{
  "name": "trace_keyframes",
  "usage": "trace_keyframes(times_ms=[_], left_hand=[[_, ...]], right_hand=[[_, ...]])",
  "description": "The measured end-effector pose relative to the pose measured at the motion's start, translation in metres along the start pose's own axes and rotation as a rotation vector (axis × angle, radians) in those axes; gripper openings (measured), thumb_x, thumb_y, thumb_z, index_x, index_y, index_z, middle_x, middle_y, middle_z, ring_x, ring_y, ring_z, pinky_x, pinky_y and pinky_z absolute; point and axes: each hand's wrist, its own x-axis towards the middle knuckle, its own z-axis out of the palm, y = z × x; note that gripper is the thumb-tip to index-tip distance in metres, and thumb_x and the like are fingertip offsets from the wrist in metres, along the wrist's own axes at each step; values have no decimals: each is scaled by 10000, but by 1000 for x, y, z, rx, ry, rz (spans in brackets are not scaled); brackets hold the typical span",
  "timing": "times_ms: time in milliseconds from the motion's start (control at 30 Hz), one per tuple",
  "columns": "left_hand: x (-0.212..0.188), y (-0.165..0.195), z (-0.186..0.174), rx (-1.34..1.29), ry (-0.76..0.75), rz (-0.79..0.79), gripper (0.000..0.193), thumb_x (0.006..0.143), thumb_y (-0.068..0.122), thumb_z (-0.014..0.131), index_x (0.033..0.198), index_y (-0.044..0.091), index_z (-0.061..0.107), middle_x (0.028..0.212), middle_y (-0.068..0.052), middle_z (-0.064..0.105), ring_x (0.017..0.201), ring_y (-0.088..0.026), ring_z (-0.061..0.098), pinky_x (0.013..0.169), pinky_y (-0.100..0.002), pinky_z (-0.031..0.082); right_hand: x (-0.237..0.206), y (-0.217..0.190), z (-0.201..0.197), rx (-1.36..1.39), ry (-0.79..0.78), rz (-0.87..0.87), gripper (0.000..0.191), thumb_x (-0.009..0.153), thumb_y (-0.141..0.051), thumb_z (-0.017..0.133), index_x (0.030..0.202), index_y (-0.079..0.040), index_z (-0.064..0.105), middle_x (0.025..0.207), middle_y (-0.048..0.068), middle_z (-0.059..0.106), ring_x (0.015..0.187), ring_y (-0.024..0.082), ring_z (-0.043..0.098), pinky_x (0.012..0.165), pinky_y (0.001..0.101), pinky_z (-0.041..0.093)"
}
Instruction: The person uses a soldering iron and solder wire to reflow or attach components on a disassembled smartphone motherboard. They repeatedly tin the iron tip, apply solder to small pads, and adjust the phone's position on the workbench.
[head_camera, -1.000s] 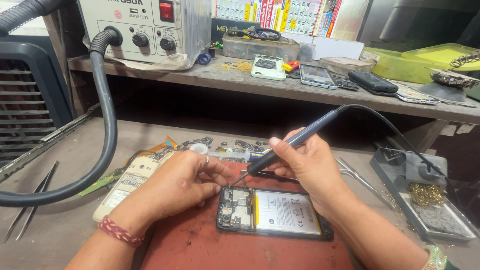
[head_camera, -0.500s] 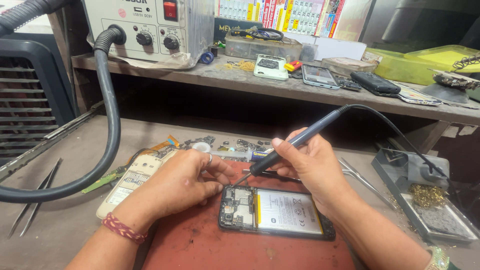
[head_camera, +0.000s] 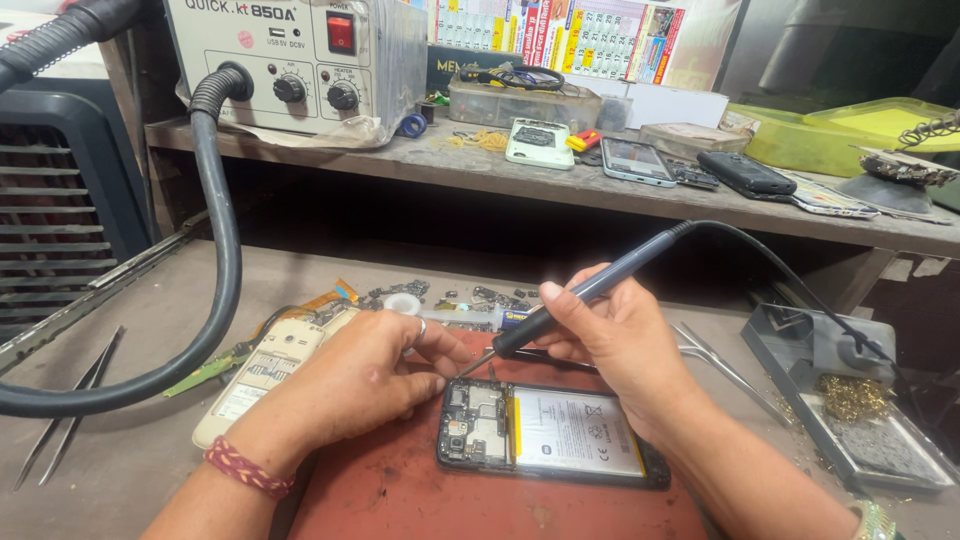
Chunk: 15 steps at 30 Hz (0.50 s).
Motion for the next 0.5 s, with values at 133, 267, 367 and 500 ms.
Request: trace_keyframes(times_ms=[133,267,367,500], left_hand=[[0,-1,0,31,3,20,371,806,14,669,1130,138,801,926,-19,831,837,-107,775,755,-270,611],[0,-2,1,22,15,29,392,786,-10,660,1123,138,794,939,-15,830,880,-102,784,788,-265,615],[1,-3,1,40,18,21,360,800,20,676,1119,139,794,929,-16,828,872,-109,784,783,-269,615],[1,-3,2,42,25,23,348,809,31,688,1123,139,790,925,-7,823,868,-105,780,784,-269,611]], right_hand=[[-1,2,1,4,-30,-15,266,885,-252,730,972,-90,537,811,74,722,735,122,711,641,245,567],[-1,3,1,7,-35,-26,260,885,-244,732,965,-90,539,808,66,713,733,118,703,641,248,564],[-1,2,0,13,-36,-26,252,883,-237,729,961,-90,539,805,65,716,730,118,706,637,248,561],[-2,2,0,5,-36,-37,247,890,-229,730,964,-88,540,803,67,712,718,115,693,637,246,559]])
